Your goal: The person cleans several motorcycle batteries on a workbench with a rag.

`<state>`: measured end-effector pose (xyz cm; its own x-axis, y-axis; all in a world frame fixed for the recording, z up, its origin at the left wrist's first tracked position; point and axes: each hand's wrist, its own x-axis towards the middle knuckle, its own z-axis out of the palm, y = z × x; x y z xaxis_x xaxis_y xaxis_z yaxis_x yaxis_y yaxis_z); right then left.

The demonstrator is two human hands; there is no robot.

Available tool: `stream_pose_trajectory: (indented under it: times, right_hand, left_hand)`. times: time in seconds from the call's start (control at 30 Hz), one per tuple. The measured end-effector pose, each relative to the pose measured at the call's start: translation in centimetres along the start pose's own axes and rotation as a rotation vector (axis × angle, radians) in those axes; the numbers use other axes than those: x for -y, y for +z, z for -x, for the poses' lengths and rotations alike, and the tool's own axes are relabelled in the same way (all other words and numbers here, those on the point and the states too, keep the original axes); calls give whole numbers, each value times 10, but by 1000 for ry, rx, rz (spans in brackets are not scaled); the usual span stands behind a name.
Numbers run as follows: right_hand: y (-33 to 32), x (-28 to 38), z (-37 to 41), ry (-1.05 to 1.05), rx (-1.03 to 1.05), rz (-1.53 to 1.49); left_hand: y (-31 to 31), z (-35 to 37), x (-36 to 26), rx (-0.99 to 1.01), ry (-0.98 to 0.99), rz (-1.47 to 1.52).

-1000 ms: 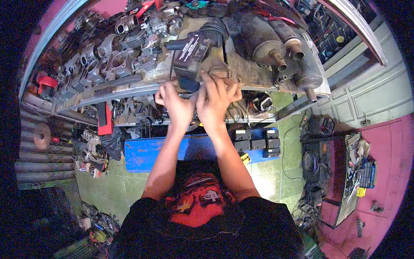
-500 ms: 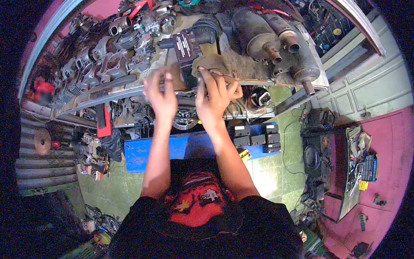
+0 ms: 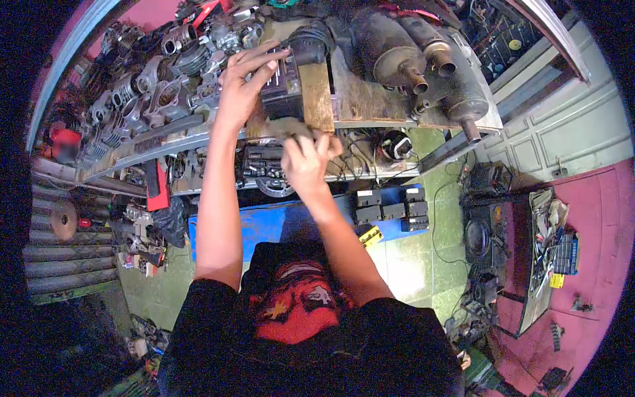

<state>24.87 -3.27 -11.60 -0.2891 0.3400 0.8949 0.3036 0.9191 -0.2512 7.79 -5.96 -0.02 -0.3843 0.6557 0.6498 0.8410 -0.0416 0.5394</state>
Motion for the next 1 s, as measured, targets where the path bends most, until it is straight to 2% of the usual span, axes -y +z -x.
stream_pose_trajectory:
  times: [0.13, 0.2, 0.23, 0.27, 0.37, 0.43, 0.47, 0.63, 0.73, 0.8, 0.9, 1.0]
  right_hand:
    - [-6, -3, -15, 117, -2, 6]
    - [-7, 3, -33, 202, -73, 4]
    - [-6, 7, -39, 202, -70, 2]
    - [-4, 13, -44, 166, -92, -11]
    - [2, 24, -38, 72, -98, 37]
    - [9, 22, -20, -109, -39, 5]
    - [11, 16, -8, -129, 17, -22]
    - [1, -5, 5, 68, 62, 3]
    - [-3, -4, -26, 139, 12, 58]
    - [0, 0, -45, 169, -119, 12]
    - [-8, 20, -64, 96, -136, 27]
    - [0, 15, -38, -31, -93, 28]
  left_hand:
    - [1, -1, -1, -21, 10, 10]
    - [3, -1, 1, -25, 12, 17]
    - [5, -2, 3, -39, -1, 101]
    - [6, -1, 6, -51, -13, 184]
    - [4, -1, 6, -42, -25, 134]
    - [5, 0, 7, -41, -10, 165]
    - [5, -1, 8, -41, 5, 192]
    - [4, 1, 4, -41, -34, 147]
    - [5, -1, 4, -53, -23, 140]
    - [6, -1, 5, -41, -20, 133]
    - [3, -2, 6, -30, -19, 177]
    - [5, -2, 4, -50, -17, 148]
